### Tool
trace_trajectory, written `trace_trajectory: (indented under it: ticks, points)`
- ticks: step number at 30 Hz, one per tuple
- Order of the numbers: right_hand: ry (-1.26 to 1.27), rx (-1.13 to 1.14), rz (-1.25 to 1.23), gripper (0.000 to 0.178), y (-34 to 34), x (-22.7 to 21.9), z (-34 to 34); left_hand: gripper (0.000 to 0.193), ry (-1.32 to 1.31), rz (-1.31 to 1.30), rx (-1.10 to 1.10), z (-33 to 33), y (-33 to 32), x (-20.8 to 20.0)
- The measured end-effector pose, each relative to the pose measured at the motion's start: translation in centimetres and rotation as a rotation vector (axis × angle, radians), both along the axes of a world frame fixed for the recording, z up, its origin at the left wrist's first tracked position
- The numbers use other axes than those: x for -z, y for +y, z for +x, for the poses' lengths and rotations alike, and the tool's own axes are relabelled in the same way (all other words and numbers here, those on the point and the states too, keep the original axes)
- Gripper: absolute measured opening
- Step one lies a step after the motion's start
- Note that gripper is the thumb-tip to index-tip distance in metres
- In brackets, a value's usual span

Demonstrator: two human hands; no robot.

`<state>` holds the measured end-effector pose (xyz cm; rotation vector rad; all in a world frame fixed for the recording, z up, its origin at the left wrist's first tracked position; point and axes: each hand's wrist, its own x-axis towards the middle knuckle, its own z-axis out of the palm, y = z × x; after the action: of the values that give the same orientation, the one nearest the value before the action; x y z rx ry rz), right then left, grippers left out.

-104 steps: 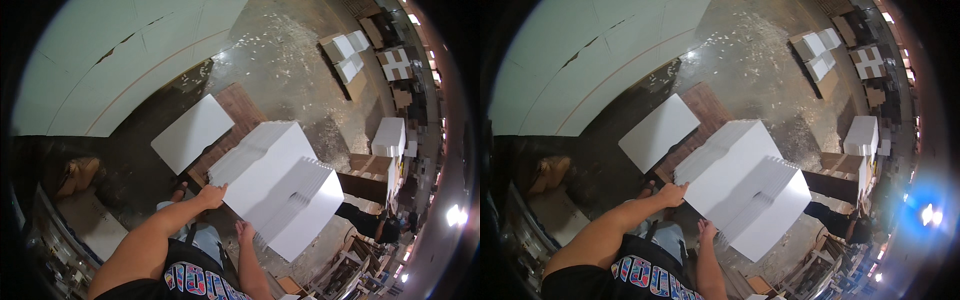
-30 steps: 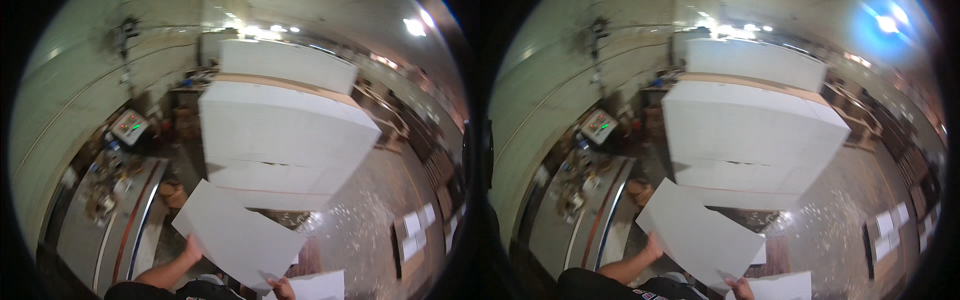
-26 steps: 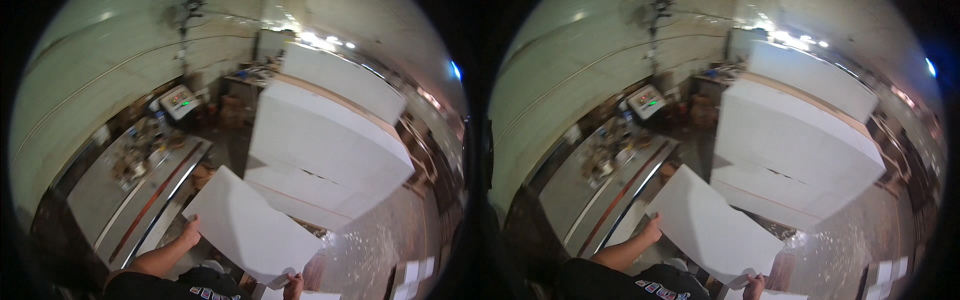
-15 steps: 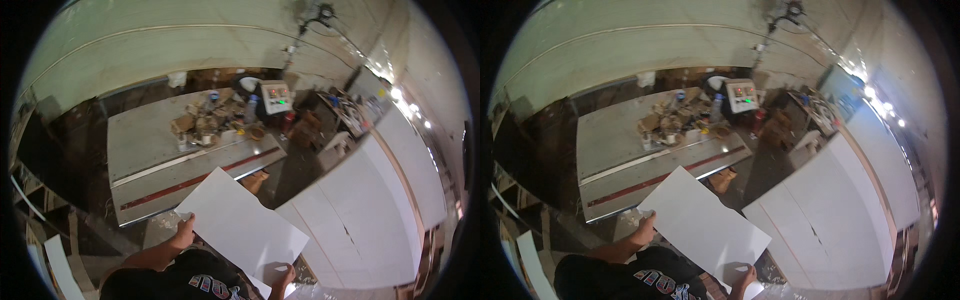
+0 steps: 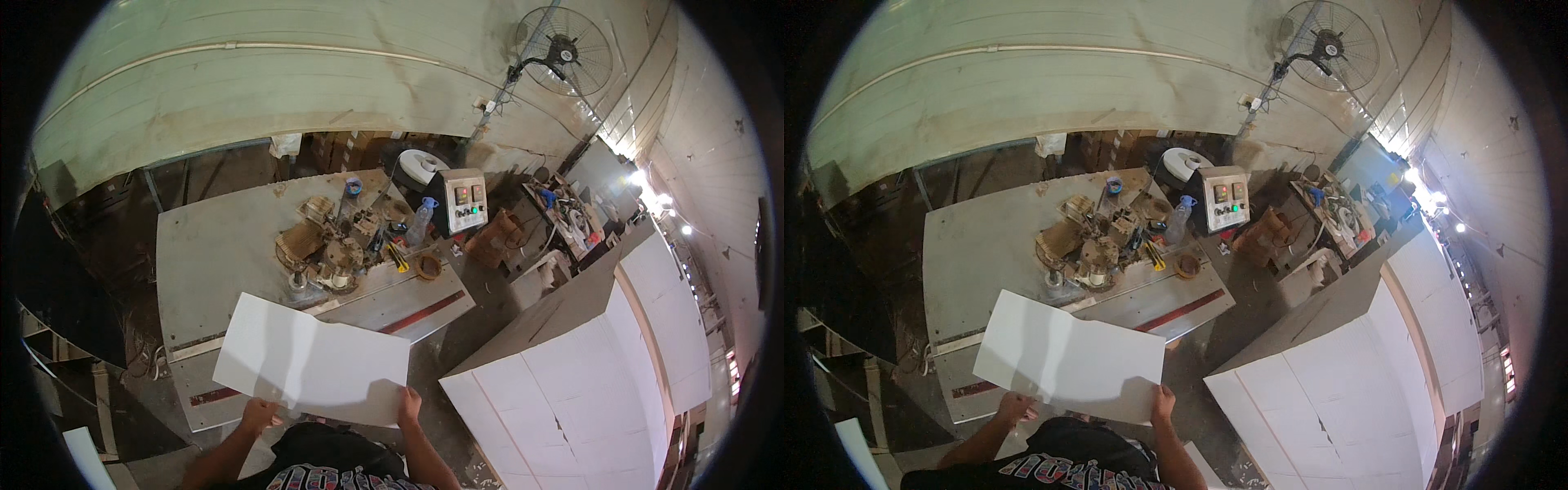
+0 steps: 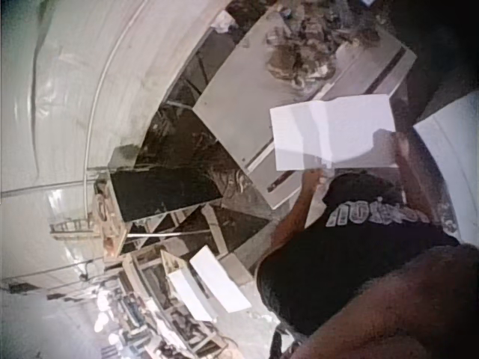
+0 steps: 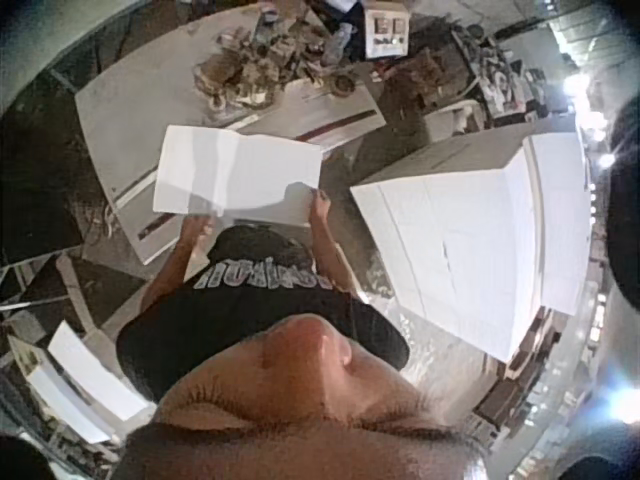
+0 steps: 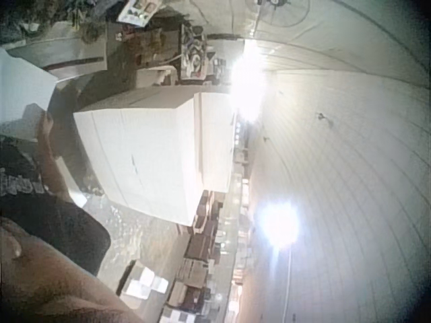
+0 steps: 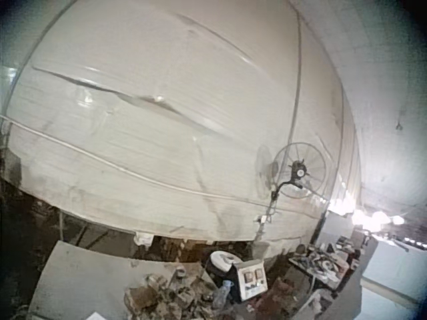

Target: The person repeatedly picks up white rectangular panels, places them on a sanding machine, and pushes them through to sand the edges. After each pass, the person stacks the finished panels on a nearby table.

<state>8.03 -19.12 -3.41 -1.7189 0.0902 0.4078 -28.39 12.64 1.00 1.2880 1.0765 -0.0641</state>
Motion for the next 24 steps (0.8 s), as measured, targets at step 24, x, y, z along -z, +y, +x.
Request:
trace_trajectory:
  ticks: [24]
  points:
    - [0.035,-0.462,-0.349,0.066,8.5,-3.1,6.6,0.065,0.364,1.411,-0.092,-1.2,6.3,-4.4]
